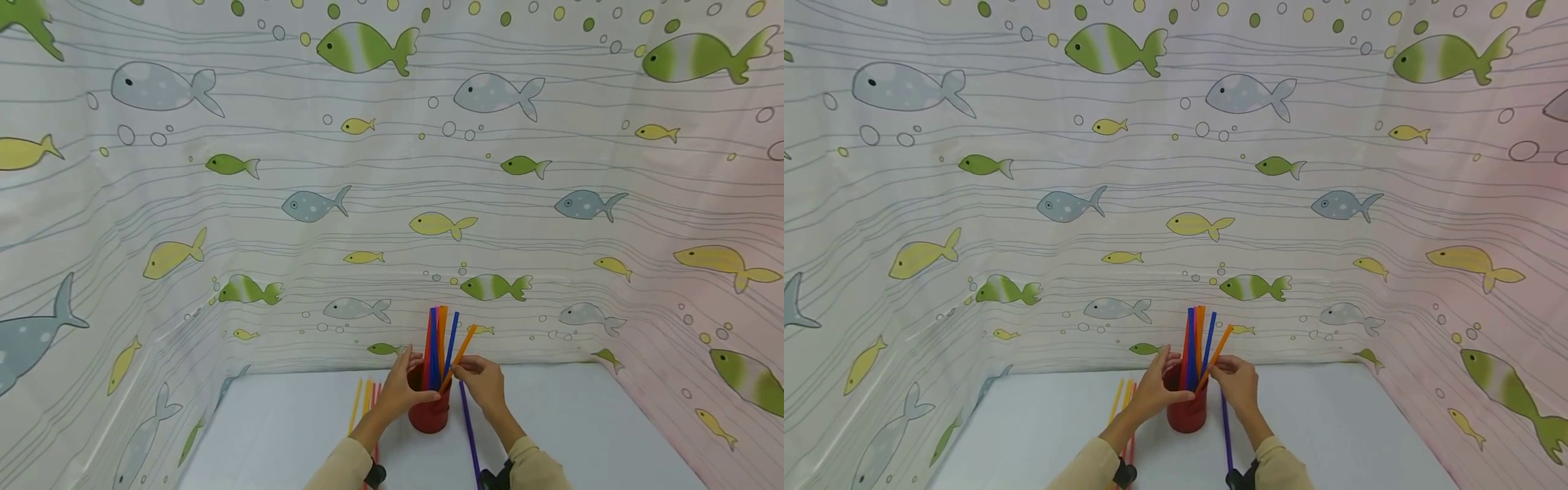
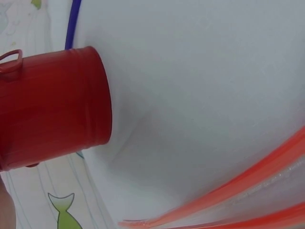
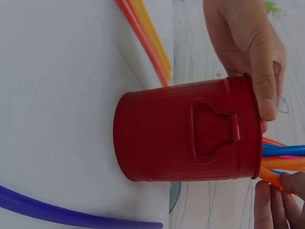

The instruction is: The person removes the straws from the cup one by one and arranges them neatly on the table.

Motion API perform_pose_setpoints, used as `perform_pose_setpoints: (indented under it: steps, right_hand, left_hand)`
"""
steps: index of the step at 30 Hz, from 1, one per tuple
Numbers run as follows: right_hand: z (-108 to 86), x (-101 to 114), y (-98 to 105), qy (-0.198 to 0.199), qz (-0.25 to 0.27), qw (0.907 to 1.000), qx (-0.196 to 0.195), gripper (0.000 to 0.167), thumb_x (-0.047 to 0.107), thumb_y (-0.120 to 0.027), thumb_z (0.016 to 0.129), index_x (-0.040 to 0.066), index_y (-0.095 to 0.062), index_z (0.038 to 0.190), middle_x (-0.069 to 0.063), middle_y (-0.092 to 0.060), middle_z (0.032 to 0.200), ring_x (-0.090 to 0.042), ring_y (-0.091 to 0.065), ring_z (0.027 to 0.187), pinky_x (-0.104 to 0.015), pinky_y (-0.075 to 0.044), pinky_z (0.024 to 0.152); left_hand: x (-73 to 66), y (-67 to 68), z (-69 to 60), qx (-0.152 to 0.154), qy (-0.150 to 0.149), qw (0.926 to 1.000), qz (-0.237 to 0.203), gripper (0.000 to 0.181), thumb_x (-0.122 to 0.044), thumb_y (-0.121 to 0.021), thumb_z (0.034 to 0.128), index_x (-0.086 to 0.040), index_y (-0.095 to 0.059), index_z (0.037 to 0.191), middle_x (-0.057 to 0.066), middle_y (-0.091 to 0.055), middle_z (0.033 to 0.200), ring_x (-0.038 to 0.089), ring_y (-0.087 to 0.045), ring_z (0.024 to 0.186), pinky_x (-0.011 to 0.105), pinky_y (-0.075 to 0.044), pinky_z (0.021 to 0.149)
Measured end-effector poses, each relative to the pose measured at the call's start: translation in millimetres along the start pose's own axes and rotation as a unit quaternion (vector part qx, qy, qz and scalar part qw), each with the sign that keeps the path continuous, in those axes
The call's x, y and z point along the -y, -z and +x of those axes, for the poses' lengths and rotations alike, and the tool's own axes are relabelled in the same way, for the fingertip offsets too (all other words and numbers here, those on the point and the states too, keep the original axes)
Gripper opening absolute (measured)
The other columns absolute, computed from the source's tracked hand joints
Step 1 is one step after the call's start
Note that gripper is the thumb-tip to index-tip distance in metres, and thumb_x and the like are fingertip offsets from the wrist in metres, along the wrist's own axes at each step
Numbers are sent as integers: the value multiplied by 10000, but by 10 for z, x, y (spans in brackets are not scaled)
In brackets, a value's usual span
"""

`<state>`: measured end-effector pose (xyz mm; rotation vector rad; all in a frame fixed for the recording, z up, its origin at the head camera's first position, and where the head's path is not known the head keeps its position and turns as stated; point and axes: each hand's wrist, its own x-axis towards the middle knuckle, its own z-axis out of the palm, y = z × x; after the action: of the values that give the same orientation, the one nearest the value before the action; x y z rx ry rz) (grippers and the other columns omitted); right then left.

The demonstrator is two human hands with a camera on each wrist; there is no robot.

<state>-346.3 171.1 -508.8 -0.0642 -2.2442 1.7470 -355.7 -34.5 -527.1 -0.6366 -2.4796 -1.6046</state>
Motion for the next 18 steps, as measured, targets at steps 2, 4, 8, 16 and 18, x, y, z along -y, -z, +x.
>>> perform_pose_setpoints:
  steps: [2, 4, 8, 16, 18]
  right_hand:
    - [-3, -1, 12, -45, 29, 10000, 29, 222, 149, -791, 821, 48, -737, 1011, -55, -730, 887, -181, -711, 786, -304, -574, 742]
    - [-6, -1, 15, -33, 45, 10000, 54, 227, 153, -788, 826, 44, -732, 1017, -55, -730, 891, -180, -711, 789, -303, -572, 747]
    - [-5, 1, 8, 34, 161, 9999, 25, 220, 138, -784, 829, 29, -724, 1011, -68, -727, 881, -191, -714, 775, -288, -572, 730]
    - [-15, 34, 11, 131, 470, 9988, 18, 213, 112, -780, 830, 24, -715, 1012, -94, -722, 910, -204, -714, 813, -267, -576, 716]
    - [-13, 52, 18, 149, 548, 9984, 8, 213, 114, -779, 834, 29, -712, 1018, -94, -719, 931, -196, -711, 834, -263, -576, 722]
  left_hand:
    - [2, -9, -3, -16, 15, 10000, 23, 1149, -344, -886, 702, -98, -161, 1559, 51, -463, 1426, 187, -466, 1300, 440, -354, 1100]
    - [0, -12, -2, -21, 35, 10000, 46, 1144, -349, -883, 706, -102, -161, 1559, 43, -464, 1425, 186, -466, 1301, 444, -356, 1098]
    - [-10, -5, 1, 3, 57, 10000, 65, 1140, -353, -880, 710, -105, -161, 1559, 46, -459, 1430, 185, -462, 1304, 440, -360, 1096]
    - [-34, 0, -2, 17, 77, 10000, 16, 1133, -338, -883, 711, -98, -169, 1557, 73, -459, 1430, 194, -464, 1303, 449, -352, 1100]
    - [-35, 1, -1, 29, 76, 10000, 22, 1132, -333, -882, 713, -97, -167, 1557, 80, -456, 1433, 192, -462, 1305, 446, -351, 1101]
